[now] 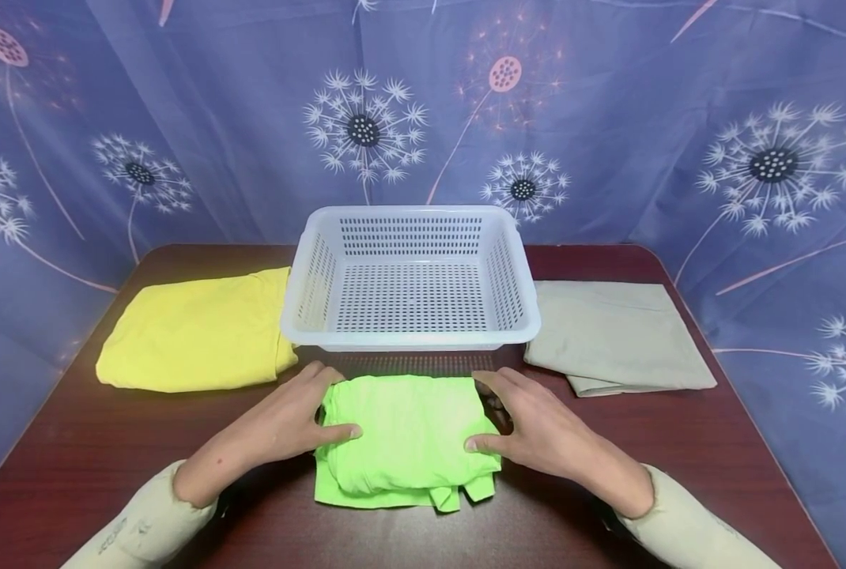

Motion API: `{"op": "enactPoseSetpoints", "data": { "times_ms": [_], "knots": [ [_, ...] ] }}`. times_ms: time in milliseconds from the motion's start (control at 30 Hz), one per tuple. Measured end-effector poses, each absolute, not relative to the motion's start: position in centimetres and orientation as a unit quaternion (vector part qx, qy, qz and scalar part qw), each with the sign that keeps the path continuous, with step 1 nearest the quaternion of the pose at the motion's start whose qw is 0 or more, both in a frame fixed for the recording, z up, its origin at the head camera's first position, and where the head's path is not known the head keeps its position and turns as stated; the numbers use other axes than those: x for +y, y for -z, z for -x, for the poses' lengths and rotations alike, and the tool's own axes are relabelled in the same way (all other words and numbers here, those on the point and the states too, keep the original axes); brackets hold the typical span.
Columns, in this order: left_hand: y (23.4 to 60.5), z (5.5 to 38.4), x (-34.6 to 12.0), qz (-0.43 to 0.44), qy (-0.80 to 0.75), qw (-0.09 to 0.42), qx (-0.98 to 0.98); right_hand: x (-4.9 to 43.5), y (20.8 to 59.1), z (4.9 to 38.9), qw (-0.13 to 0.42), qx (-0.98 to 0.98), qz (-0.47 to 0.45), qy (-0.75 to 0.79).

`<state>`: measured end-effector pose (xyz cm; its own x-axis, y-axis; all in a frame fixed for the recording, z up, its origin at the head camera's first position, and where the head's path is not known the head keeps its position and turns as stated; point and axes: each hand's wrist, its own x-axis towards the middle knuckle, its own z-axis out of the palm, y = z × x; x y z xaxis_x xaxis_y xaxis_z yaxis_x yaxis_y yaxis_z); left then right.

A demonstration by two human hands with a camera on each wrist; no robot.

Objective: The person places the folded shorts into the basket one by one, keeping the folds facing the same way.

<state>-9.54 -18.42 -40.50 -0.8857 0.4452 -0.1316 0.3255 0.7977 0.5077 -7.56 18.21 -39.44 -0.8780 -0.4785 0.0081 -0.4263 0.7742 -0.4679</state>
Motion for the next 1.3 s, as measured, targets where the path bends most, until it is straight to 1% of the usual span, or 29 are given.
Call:
{"op": "enactPoseSetpoints", "data": {
  "times_ms": [233,567,867,1067,1300],
  "knots": [
    [40.4,9.8,-18.2,-0.213,-0.263,0.129,0.932,18.2,39.6,7.7,0.045,0.941,0.247,0.226],
    [40.2,10.2,-17.9,-0.213,-0.279,0.139,0.926,17.6,39.5,8.2,0.083,0.934,0.249,0.241],
    [40.1,10.4,-17.7,-0.229,-0.287,0.144,0.919,17.3,39.6,8.6,0.099,0.931,0.25,0.249],
    [40.0,10.3,-17.7,-0.247,-0.292,0.144,0.912,17.1,39.8,8.9,0.099,0.925,0.26,0.258],
    [40.0,10.2,-17.6,-0.26,-0.302,0.147,0.905,16.9,39.9,9.1,0.118,0.919,0.271,0.261]
  ]
}}
